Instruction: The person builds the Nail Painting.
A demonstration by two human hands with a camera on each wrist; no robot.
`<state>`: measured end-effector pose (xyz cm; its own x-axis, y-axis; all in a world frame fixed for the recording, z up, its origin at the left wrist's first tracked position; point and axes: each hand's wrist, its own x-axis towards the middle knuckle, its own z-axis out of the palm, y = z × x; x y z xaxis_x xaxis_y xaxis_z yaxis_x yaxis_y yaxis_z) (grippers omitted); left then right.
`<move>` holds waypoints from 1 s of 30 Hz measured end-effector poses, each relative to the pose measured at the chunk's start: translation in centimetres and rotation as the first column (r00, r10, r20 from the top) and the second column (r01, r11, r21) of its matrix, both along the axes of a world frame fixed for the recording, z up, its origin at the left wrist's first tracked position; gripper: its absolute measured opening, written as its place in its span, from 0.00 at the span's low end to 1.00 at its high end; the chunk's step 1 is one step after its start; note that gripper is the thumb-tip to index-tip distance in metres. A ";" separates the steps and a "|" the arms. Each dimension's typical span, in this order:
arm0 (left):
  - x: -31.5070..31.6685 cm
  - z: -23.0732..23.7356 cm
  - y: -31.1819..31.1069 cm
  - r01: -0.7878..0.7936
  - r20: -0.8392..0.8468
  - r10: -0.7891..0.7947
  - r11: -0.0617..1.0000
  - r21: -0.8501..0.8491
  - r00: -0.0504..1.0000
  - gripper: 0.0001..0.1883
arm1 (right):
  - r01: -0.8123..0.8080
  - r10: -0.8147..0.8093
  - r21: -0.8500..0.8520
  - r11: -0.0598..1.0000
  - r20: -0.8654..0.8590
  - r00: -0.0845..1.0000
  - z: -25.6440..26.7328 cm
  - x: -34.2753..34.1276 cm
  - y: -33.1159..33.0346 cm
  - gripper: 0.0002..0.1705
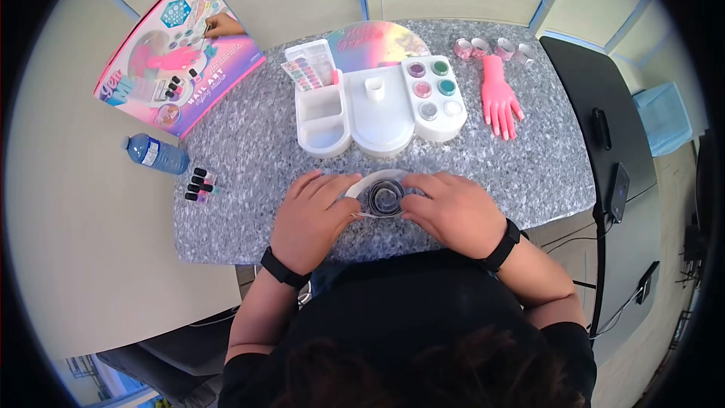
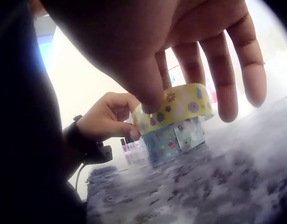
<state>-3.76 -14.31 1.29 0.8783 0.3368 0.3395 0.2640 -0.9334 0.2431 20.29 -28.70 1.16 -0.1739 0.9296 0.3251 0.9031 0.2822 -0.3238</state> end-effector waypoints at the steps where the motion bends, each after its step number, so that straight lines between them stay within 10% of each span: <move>1: 0.0 -0.1 -0.1 -0.001 0.000 0.001 1.000 -0.001 1.000 0.09 | 0.006 -0.006 -0.010 1.000 0.000 1.000 0.0 -0.1 0.0 0.09; 30: -1.9 -0.3 -1.4 0.063 -0.035 -0.066 0.994 -0.091 0.997 0.09 | -0.162 0.150 -0.123 0.979 -0.099 0.984 1.4 -0.8 -1.2 0.08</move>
